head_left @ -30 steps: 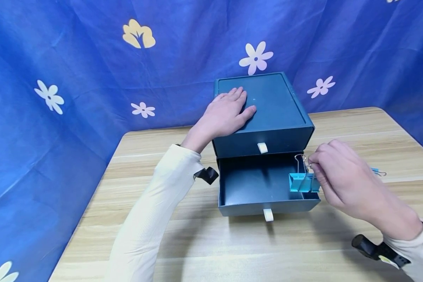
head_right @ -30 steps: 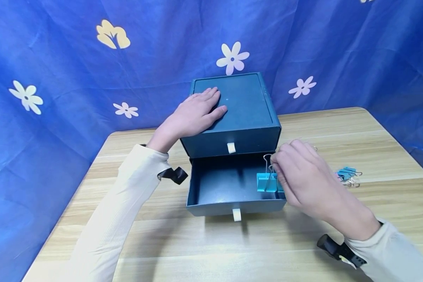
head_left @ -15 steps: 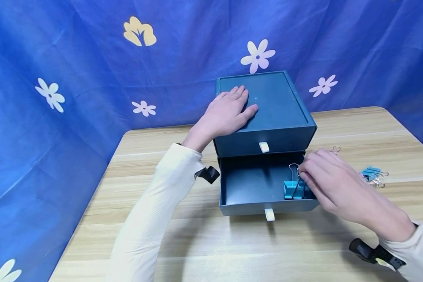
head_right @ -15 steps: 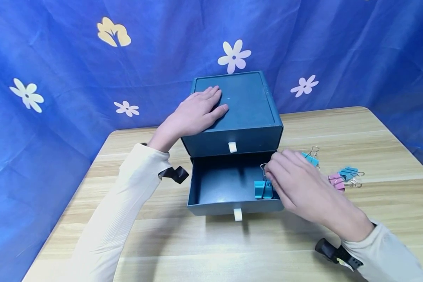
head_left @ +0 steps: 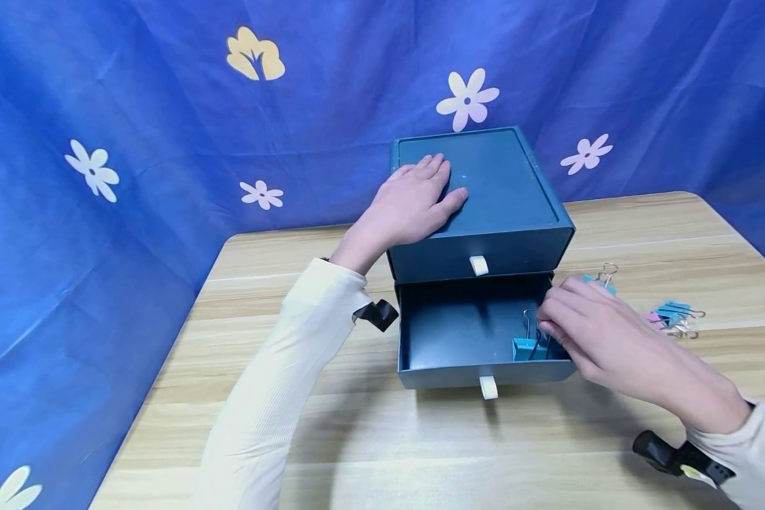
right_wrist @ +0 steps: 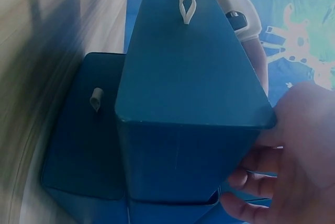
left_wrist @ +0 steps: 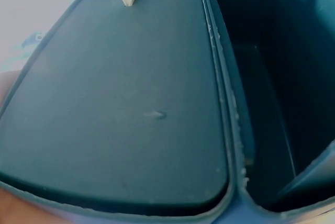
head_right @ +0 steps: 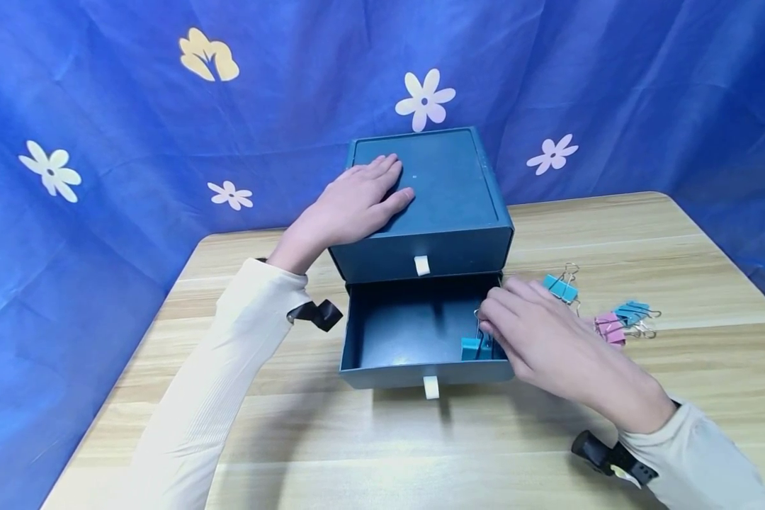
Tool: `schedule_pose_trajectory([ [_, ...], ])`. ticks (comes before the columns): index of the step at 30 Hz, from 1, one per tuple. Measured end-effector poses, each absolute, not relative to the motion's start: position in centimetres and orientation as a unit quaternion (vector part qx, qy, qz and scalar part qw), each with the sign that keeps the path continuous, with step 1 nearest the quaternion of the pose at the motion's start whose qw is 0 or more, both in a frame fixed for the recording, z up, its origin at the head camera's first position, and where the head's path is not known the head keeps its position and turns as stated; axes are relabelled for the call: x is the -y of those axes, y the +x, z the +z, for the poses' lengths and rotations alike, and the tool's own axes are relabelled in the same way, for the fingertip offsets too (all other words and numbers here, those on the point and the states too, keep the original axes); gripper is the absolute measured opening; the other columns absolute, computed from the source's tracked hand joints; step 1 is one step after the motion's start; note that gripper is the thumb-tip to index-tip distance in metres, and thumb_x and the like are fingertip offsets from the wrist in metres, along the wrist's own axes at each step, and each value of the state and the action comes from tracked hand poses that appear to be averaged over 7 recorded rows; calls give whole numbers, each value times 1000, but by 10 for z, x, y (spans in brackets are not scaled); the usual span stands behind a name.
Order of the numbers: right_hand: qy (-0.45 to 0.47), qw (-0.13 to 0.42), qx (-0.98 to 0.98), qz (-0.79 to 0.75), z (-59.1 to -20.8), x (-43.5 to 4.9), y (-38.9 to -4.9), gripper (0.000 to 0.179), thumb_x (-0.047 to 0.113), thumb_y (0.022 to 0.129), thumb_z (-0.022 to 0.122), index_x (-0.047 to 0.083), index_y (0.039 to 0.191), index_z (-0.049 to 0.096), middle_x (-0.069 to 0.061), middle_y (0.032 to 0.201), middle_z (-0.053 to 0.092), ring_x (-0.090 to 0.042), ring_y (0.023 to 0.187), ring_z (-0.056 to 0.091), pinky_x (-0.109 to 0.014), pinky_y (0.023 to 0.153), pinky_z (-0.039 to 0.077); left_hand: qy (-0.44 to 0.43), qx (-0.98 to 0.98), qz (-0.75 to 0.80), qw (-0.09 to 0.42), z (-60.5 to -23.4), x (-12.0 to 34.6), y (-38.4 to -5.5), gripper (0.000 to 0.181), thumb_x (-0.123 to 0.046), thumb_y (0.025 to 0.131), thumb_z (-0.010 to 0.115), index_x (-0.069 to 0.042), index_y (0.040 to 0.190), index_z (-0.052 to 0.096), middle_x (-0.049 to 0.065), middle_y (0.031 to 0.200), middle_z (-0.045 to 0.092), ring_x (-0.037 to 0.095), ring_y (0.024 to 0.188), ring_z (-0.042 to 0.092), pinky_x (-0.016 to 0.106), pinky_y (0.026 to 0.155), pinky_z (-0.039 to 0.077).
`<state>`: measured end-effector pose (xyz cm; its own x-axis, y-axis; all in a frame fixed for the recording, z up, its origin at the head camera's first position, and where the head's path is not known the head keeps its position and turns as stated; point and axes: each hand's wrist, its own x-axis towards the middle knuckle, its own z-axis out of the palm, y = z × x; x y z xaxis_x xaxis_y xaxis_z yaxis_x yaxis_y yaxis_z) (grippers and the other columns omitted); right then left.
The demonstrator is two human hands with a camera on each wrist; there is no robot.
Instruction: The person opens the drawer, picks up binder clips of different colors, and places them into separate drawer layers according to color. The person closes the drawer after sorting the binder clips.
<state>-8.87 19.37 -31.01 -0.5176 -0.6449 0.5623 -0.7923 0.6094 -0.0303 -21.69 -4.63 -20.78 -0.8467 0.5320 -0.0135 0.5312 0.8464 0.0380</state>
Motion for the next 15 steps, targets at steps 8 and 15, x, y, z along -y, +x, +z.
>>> schedule_pose_trajectory([
  [8, 456, 244, 843, 146, -311, -194, -93, 44, 33, 107, 25, 16, 81, 56, 11, 77, 41, -9, 76, 37, -22, 69, 25, 277, -961, 18, 11, -208, 46, -218, 65, -46, 105, 26, -6, 154, 17, 9, 161, 11, 21, 148, 7, 33, 119, 6],
  [15, 452, 226, 848, 160, -312, -195, -94, 44, 35, 107, 29, 15, 86, 62, 12, 81, 48, -8, 79, 41, -23, 71, 30, 277, -961, 21, 13, -208, 47, -217, 64, -45, 105, 27, -6, 154, 17, 9, 161, 12, 21, 148, 7, 33, 119, 6],
])
